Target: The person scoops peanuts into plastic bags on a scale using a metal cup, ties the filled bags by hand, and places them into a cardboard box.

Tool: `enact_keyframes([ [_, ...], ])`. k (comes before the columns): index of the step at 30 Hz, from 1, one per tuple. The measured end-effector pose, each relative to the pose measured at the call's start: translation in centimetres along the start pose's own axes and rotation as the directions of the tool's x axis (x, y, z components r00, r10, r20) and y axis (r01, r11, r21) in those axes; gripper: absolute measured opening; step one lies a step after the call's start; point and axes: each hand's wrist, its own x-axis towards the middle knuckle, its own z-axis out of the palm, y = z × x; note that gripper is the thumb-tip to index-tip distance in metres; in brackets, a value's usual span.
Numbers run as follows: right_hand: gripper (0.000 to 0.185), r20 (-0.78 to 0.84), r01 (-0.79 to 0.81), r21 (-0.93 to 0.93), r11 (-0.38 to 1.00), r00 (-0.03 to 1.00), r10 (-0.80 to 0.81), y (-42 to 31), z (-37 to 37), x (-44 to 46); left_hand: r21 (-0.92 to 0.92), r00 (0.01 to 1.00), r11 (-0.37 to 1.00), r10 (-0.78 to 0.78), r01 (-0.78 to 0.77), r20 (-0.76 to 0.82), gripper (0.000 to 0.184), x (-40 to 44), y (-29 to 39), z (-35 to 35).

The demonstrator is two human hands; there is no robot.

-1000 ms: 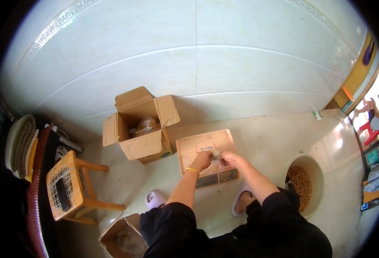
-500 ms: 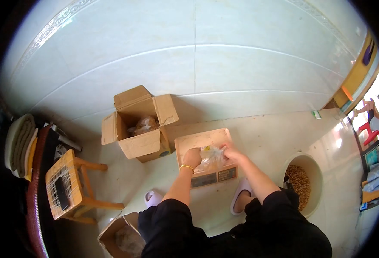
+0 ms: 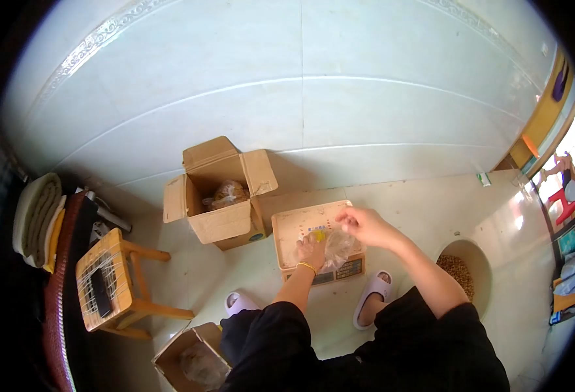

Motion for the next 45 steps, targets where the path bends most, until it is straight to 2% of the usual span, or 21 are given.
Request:
enact_keyframes([
  [2,0.02,0.005,0.051,0.012,0.999,0.999,-0.051,-1.9,-0.5,-2.8,-0.067,0.979,0.994,0.069,-0.083,-0.194,0.047,-1.1,0.3,-0.8],
  [4,0.019,0.056,0.217,-0.003,0.976,0.975,-0.217,-2.7,-0.3,-5.1,0.022,0.988,0.994,0.113,-0.111,-0.107,0.04,-1.0,0.2,0.0],
  [5,0.019,0.053,0.215,-0.003,0.977,0.975,-0.215,-3.1,-0.4,-5.5,0.108,0.989,0.983,0.15,-0.148,-0.012,0.033,-1.0,0.2,-0.1],
  [6,0.017,0.07,0.181,0.021,0.983,0.981,-0.182,-3.6,-0.3,-5.7,0.109,0.988,0.983,0.153,-0.15,-0.014,0.033,-0.9,0.2,-0.2],
  [8,0.016,0.081,0.11,0.082,0.991,0.99,-0.116,-3.1,0.0,-5.5,-0.1,0.988,0.995,0.012,-0.028,-0.155,0.025,-0.7,-0.4,-0.6],
  [9,0.016,0.079,0.113,0.083,0.99,0.99,-0.119,-1.9,0.3,-5.1,-0.097,0.988,0.995,0.012,-0.027,-0.157,0.025,0.2,-0.9,-0.8],
  [11,0.016,-0.041,0.115,0.135,0.984,0.993,-0.11,0.7,0.8,-4.7,-0.521,0.928,0.854,-0.195,0.001,-0.318,0.018,2.7,-2.4,-2.0],
  [15,0.018,-0.046,0.083,0.12,0.989,0.996,-0.078,2.5,0.1,-4.7,-0.428,0.757,0.887,-0.159,-0.173,-0.634,0.016,1.2,-6.4,-13.0],
  [17,0.021,-0.019,0.069,0.1,0.993,0.998,-0.067,3.2,-0.2,-4.3,-0.345,0.669,0.929,-0.171,-0.136,-0.723,0.017,-1.1,-9.8,-19.2],
  [19,0.021,-0.009,0.053,0.097,0.994,0.999,-0.052,2.6,-0.4,-4.2,-0.394,0.708,0.917,-0.233,-0.069,-0.666,0.018,-3.7,-13.0,-25.6],
  [21,0.017,0.003,0.07,0.009,0.997,0.998,-0.07,2.1,-0.4,-4.1,-0.36,0.599,0.932,-0.264,-0.043,-0.756,0.017,-4.9,-16.3,-28.8],
  [24,0.014,0.009,0.158,-0.048,0.986,0.987,-0.158,1.4,0.0,-4.1,-0.398,0.625,0.918,-0.304,-0.012,-0.719,0.017,-4.9,-20.7,-30.3],
  [27,0.015,0.034,0.191,-0.134,0.972,0.982,-0.188,1.8,0.6,-3.9,-0.46,0.654,0.881,-0.413,0.11,-0.634,0.017,-2.8,-24.2,-28.7],
  [30,0.013,0.06,0.155,-0.178,0.972,0.987,-0.146,2.2,0.5,-3.5,-0.436,0.618,0.878,-0.458,0.201,-0.639,0.016,0.2,-28.7,-24.4],
  [32,0.013,0.056,0.135,-0.208,0.969,0.99,-0.126,2.9,0.4,-3.3,-0.52,0.584,0.815,-0.559,0.257,-0.589,0.018,1.6,-30.9,-21.7],
  [35,0.014,0.061,0.108,-0.232,0.967,0.993,-0.097,3.2,0.1,-2.9,-0.531,0.626,0.768,-0.62,0.358,-0.474,0.025,2.2,-32.4,-18.7],
  [36,0.014,0.066,0.106,-0.232,0.967,0.994,-0.093,3.2,0.0,-2.7,-0.535,0.627,0.763,-0.624,0.363,-0.466,0.025,2.3,-32.8,-17.8],
  [38,0.015,0.093,0.095,-0.248,0.964,0.993,-0.074,3.1,-0.1,-2.4,-0.606,0.735,0.755,-0.555,0.249,-0.39,0.038,2.1,-33.2,-16.2],
  [41,0.016,0.126,0.113,-0.286,0.952,0.989,-0.079,3.4,0.0,-2.4,-0.558,0.748,0.749,-0.587,0.356,-0.311,0.047,-1.8,-30.9,-19.1],
  [42,0.016,0.135,0.135,-0.311,0.941,0.986,-0.097,3.6,0.1,-2.4,-0.556,0.742,0.796,-0.519,0.239,-0.424,0.044,-2.4,-32.2,-18.3],
  [45,0.016,0.15,0.148,-0.318,0.936,0.983,-0.105,3.3,0.1,-2.9,-0.548,0.73,0.8,-0.525,0.247,-0.438,0.037,-8.3,-32.1,-18.5],
])
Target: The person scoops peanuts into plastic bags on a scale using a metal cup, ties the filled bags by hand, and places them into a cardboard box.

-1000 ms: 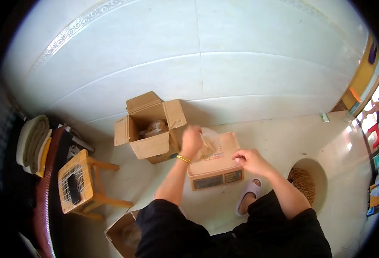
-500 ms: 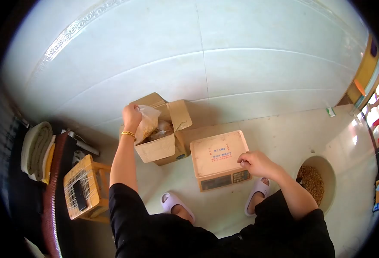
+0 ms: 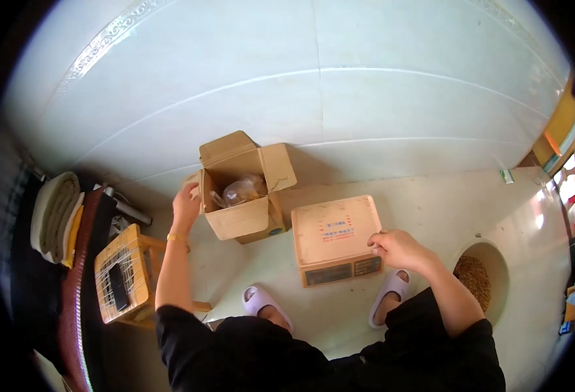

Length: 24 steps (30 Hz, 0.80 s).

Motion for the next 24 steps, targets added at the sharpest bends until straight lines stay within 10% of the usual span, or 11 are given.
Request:
enact_keyframes([
  [5,0.019,-0.001,0.012,0.022,1.0,1.0,-0.012,-0.8,-0.3,-1.3,0.076,0.964,0.99,0.133,-0.119,-0.231,0.024,-15.1,-3.0,-6.2],
  [9,0.022,0.031,0.023,-0.001,1.0,0.999,-0.023,-1.0,0.2,-1.6,-0.107,0.964,0.962,-0.258,0.251,-0.066,0.012,-29.8,-6.4,-9.9],
  [11,0.022,0.045,0.031,-0.001,1.0,0.998,-0.031,-1.7,-0.1,-1.5,-0.19,0.842,0.821,-0.513,0.538,0.166,0.01,-36.7,-6.9,-11.9],
  [15,0.024,0.1,0.082,-0.06,0.995,0.992,-0.075,-4.2,-1.0,-1.5,-0.094,0.516,0.661,-0.48,0.745,0.71,0.021,-47.0,-12.8,-11.8],
  [19,0.027,0.145,0.144,-0.124,0.982,0.981,-0.125,-6.2,-1.1,-1.2,0.114,0.715,0.882,-0.441,0.457,0.543,0.036,-50.0,-17.4,-5.1],
  [24,0.026,0.046,0.126,-0.044,0.991,0.991,-0.124,-4.9,2.0,-0.8,0.298,0.61,0.803,-0.589,0.515,0.53,0.034,-50.4,-18.2,1.5],
])
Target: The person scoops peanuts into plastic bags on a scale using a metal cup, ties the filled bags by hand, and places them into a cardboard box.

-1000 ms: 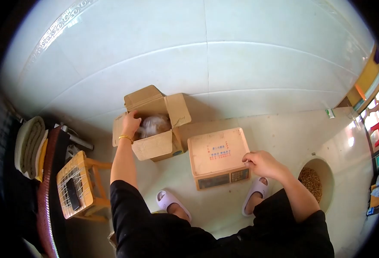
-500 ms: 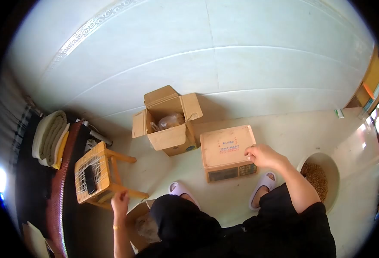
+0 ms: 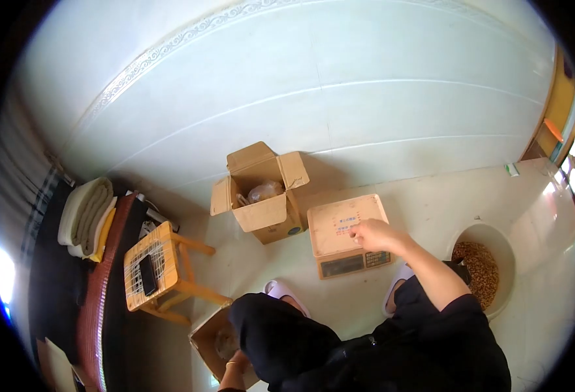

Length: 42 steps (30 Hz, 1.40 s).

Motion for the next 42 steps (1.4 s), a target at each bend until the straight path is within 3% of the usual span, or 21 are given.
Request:
enact_keyframes([
  [4,0.027,0.084,-0.204,-0.005,0.979,0.975,0.203,1.7,2.2,-1.1,-0.036,0.998,0.998,-0.057,0.057,-0.003,0.033,1.4,0.6,0.8],
  [6,0.026,0.191,-0.206,-0.214,0.955,0.95,0.247,2.3,3.1,-0.8,-0.064,0.998,0.996,-0.066,0.065,-0.011,0.032,2.0,0.4,0.4],
  [14,0.025,0.123,-0.221,-0.159,0.962,0.963,0.241,2.3,2.6,-1.7,-0.122,0.995,0.989,-0.095,0.089,-0.042,0.03,3.4,1.4,0.0],
  [16,0.025,0.223,-0.212,-0.213,0.954,0.94,0.259,2.7,2.9,-1.2,-0.132,0.994,0.986,-0.104,0.098,-0.044,0.029,3.3,1.1,0.8],
  [25,0.024,0.206,-0.213,-0.191,0.958,0.946,0.251,2.0,2.8,-1.3,-0.296,0.987,0.951,-0.123,0.087,-0.107,0.026,3.5,0.4,1.1],
  [28,0.024,0.204,-0.195,-0.191,0.962,0.951,0.233,2.1,3.0,-1.1,-0.543,0.982,0.839,-0.115,0.014,-0.152,0.025,3.4,-1.2,-0.6],
  [30,0.024,0.205,-0.195,-0.187,0.963,0.951,0.232,1.7,2.8,-1.2,-0.851,0.976,0.522,-0.159,-0.047,-0.152,0.025,3.0,-1.9,-2.9],
  [32,0.024,0.206,-0.196,-0.184,0.963,0.951,0.232,1.6,2.7,-1.1,-0.947,0.868,0.246,-0.4,-0.208,-0.294,0.016,-0.2,0.3,-4.3],
  [33,0.023,0.198,-0.181,-0.189,0.965,0.956,0.218,1.5,2.7,-1.1,-0.961,0.803,0.198,-0.53,-0.194,-0.271,0.023,-2.6,3.1,-6.1],
  [35,0.023,0.193,-0.164,-0.193,0.967,0.96,0.201,1.5,2.8,-1.1,-0.936,0.761,0.206,-0.546,-0.285,-0.351,0.024,-1.6,-1.0,-6.3],
  [36,0.023,0.193,-0.155,-0.196,0.968,0.962,0.193,1.5,2.7,-1.1,-0.903,0.713,0.213,-0.558,-0.373,-0.425,0.025,-1.9,-1.2,-6.8],
  [37,0.023,0.192,-0.147,-0.199,0.969,0.964,0.185,1.5,2.7,-1.1,-0.936,0.794,0.254,-0.501,-0.243,-0.343,0.028,-3.1,-2.1,-7.9],
  [38,0.023,0.189,-0.147,-0.196,0.969,0.964,0.184,1.5,2.7,-1.1,-0.935,0.794,0.257,-0.5,-0.245,-0.346,0.028,-4.0,-0.2,-9.1],
  [40,0.022,0.174,-0.123,-0.199,0.972,0.972,0.158,1.6,2.7,-1.1,-0.727,0.503,0.425,-0.53,-0.539,-0.683,0.035,-5.3,3.7,-10.9],
  [42,0.022,0.164,-0.12,-0.195,0.973,0.975,0.153,1.3,2.6,-1.3,-0.53,0.404,0.606,-0.346,-0.593,-0.847,0.034,-6.2,5.4,-14.6],
])
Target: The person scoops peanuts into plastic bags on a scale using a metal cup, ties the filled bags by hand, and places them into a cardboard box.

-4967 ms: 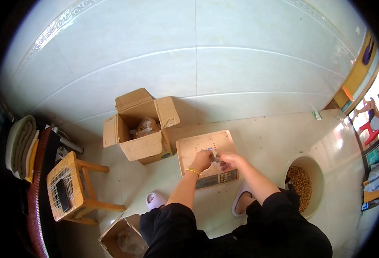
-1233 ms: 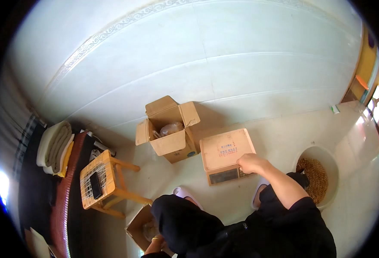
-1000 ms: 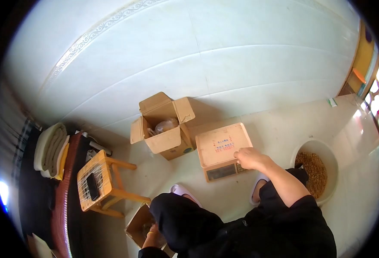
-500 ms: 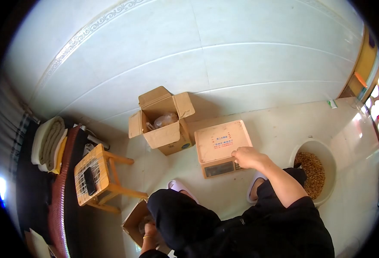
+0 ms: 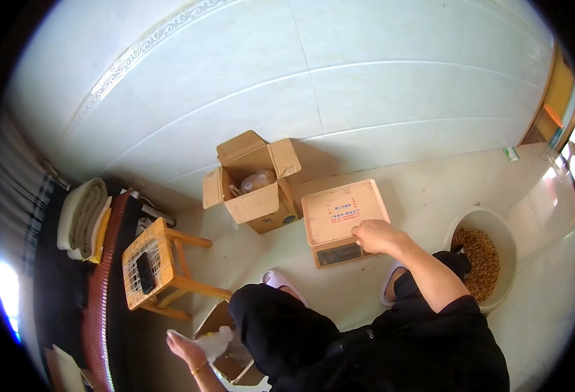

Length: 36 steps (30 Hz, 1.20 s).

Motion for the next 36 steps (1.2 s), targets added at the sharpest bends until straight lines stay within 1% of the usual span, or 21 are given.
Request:
enact_keyframes([
  [2,0.022,-0.011,0.004,-0.002,1.0,1.0,-0.004,-0.1,-0.1,-0.1,-0.36,0.998,0.931,-0.055,0.06,0.023,0.03,0.3,8.6,3.2],
  [4,0.022,0.01,0.006,-0.02,1.0,1.0,-0.006,-0.2,-0.1,0.1,-0.544,0.984,0.824,-0.084,0.158,0.158,0.025,2.2,13.5,5.2],
  [6,0.023,0.027,0.004,0.001,1.0,1.0,-0.004,-0.7,-1.1,-0.4,-0.64,0.977,0.738,-0.177,0.213,0.121,0.027,0.4,21.8,9.5],
  [8,0.025,0.041,0.01,0.02,1.0,0.999,-0.011,-1.4,-1.4,-0.2,-0.745,0.919,0.566,-0.06,0.353,0.389,0.024,0.8,24.2,12.2],
  [10,0.035,-0.01,0.095,0.108,0.99,0.995,-0.095,-1.3,-1.6,-0.2,-0.758,0.873,0.505,0.015,0.414,0.487,0.023,-2.4,28.9,16.2],
  [11,0.035,-0.018,0.084,0.106,0.991,0.996,-0.083,-1.5,-1.8,-0.4,-0.723,0.776,0.444,0.091,0.53,0.624,0.023,-2.9,29.2,18.1],
  [12,0.045,-0.066,0.122,0.312,0.942,0.992,-0.106,-2.0,-2.1,-0.4,-0.661,0.651,0.389,0.179,0.642,0.738,0.023,-3.3,29.0,20.2],
  [13,0.057,-0.123,0.163,0.501,0.85,0.986,-0.116,-2.5,-2.5,-0.6,-0.579,0.582,0.416,0.137,0.701,0.802,0.026,-4.1,29.0,22.4],
  [15,0.076,-0.119,0.151,0.908,0.391,0.987,-0.105,-4.1,-4.1,-2.4,-0.414,0.404,0.356,0.104,0.838,0.909,0.03,-6.9,28.8,26.4],
  [16,0.076,-0.126,0.148,0.908,0.391,0.989,-0.083,-4.2,-4.0,-2.5,-0.323,0.3,0.272,0.124,0.907,0.946,0.029,-8.7,28.5,28.3],
  [18,0.082,-0.238,0.186,0.959,-0.212,0.937,-0.254,-4.4,-3.4,-2.3,-0.262,0.316,0.399,-0.075,0.879,0.946,0.03,-12.3,27.7,31.3],
  [20,0.067,-0.296,0.226,0.921,-0.318,0.936,-0.192,-3.7,-2.1,-1.0,-0.052,0.031,0.391,0.06,0.919,0.998,0.029,-12.7,23.2,34.1],
  [21,0.055,-0.29,0.243,0.922,-0.302,0.949,-0.125,-2.5,-1.2,0.1,-0.072,0.174,0.415,-0.215,0.907,0.961,0.026,-14.5,24.4,34.3],
  [23,0.022,-0.242,0.258,0.937,-0.236,0.966,0.095,-2.4,-2.2,-0.3,-0.053,0.115,0.373,-0.146,0.926,0.983,0.028,-15.4,25.3,34.4],
  [25,0.019,-0.066,0.136,0.939,-0.317,0.973,0.223,-1.8,-4.3,-1.2,0.046,-0.03,0.353,-0.051,0.934,0.998,0.036,-14.5,23.3,34.8],
  [27,0.019,0.015,0.105,0.924,-0.368,0.952,0.307,-1.0,-4.4,-1.4,0.032,-0.043,0.527,0.01,0.85,0.999,0.034,-14.9,24.9,33.7],
  [29,0.02,0.057,0.026,0.952,-0.306,0.964,0.258,-1.6,-5.5,-2.3,0.012,-0.032,0.611,0.022,0.792,0.999,0.031,-16.0,26.4,32.4],
  [31,0.023,0.093,-0.053,0.979,-0.197,0.976,0.199,-1.9,-5.3,-2.5,-0.114,0.123,0.708,0.039,0.696,0.992,0.023,-16.7,27.0,31.8],
  [34,0.025,0.151,-0.112,0.97,-0.214,0.973,0.174,-1.0,-4.2,-1.5,-0.146,0.171,0.656,0.026,0.741,0.985,0.018,-15.2,24.0,33.2],
  [35,0.026,0.166,-0.127,0.967,-0.222,0.972,0.168,-0.4,-3.7,-1.0,-0.191,0.253,0.701,0.015,0.688,0.967,0.016,-15.1,24.1,33.4],
  [36,0.028,0.221,-0.171,0.938,-0.301,0.965,0.14,0.4,-3.0,-0.4,-0.19,0.252,0.7,0.015,0.688,0.968,0.016,-14.9,24.0,33.3],
])
